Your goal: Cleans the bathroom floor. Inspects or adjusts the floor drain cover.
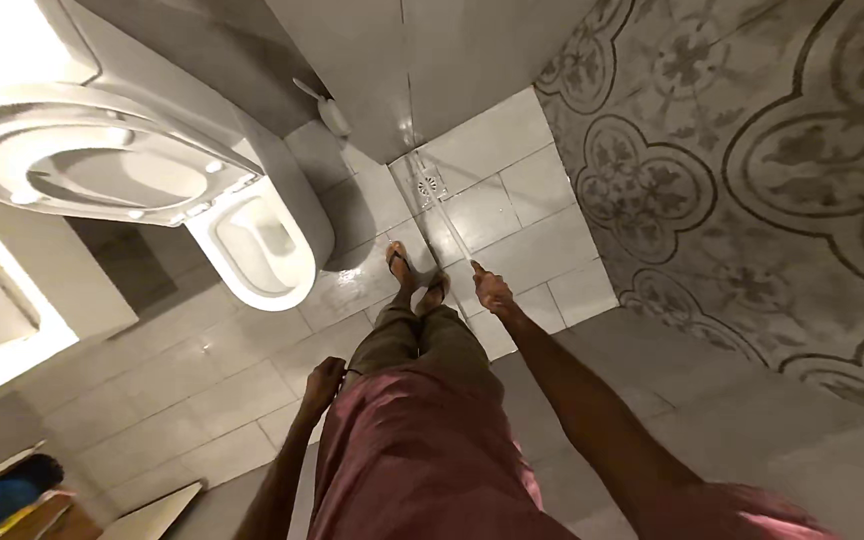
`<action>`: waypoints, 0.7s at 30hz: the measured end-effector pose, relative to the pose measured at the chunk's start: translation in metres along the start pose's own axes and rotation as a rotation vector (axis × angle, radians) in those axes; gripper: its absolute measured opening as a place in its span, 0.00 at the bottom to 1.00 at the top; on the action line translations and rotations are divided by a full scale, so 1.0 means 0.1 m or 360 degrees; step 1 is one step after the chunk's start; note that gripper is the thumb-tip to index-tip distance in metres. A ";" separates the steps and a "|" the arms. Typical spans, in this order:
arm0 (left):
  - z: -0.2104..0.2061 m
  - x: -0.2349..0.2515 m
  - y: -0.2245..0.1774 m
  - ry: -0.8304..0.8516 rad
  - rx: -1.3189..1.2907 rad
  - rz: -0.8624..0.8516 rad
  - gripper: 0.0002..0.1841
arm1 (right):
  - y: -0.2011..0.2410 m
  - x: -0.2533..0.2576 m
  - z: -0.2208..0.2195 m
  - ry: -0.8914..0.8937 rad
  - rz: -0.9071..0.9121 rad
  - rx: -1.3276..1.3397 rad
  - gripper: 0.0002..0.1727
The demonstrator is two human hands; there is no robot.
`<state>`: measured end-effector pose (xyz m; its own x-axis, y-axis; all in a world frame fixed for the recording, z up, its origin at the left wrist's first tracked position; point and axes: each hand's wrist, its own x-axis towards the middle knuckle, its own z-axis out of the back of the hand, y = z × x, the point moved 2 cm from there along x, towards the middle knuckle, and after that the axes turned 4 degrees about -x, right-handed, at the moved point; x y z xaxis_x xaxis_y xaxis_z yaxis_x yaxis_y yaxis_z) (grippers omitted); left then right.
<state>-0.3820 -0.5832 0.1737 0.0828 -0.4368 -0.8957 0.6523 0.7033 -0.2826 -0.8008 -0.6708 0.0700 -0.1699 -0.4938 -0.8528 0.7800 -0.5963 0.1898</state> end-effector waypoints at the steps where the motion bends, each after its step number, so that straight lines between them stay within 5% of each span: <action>1: 0.01 0.05 -0.03 0.0008 -0.0011 -0.0029 0.19 | -0.09 -0.05 -0.03 0.0024 -0.0032 -0.0074 0.29; 6: 0.12 0.39 -0.17 0.0087 -0.0058 -0.0022 0.21 | -0.31 -0.39 0.18 0.0102 -0.0096 -0.0263 0.29; 12: 0.26 0.50 -0.33 0.0030 -0.0183 -0.0056 0.21 | -0.06 -0.40 0.56 -0.0077 -0.0009 -0.0224 0.26; 17: 0.33 0.47 -0.28 0.0103 -0.0044 -0.0038 0.21 | 0.24 -0.07 0.35 -0.0061 0.0005 -0.0010 0.27; 21: 0.46 0.61 -0.19 0.0094 -0.0036 0.0003 0.20 | 0.03 -0.14 0.27 0.0047 -0.0091 -0.0213 0.28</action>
<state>-0.3545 -0.6489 0.1401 0.0389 -0.4021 -0.9148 0.6352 0.7167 -0.2880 -0.8116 -0.6826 0.0959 -0.2004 -0.4413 -0.8747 0.8432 -0.5322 0.0754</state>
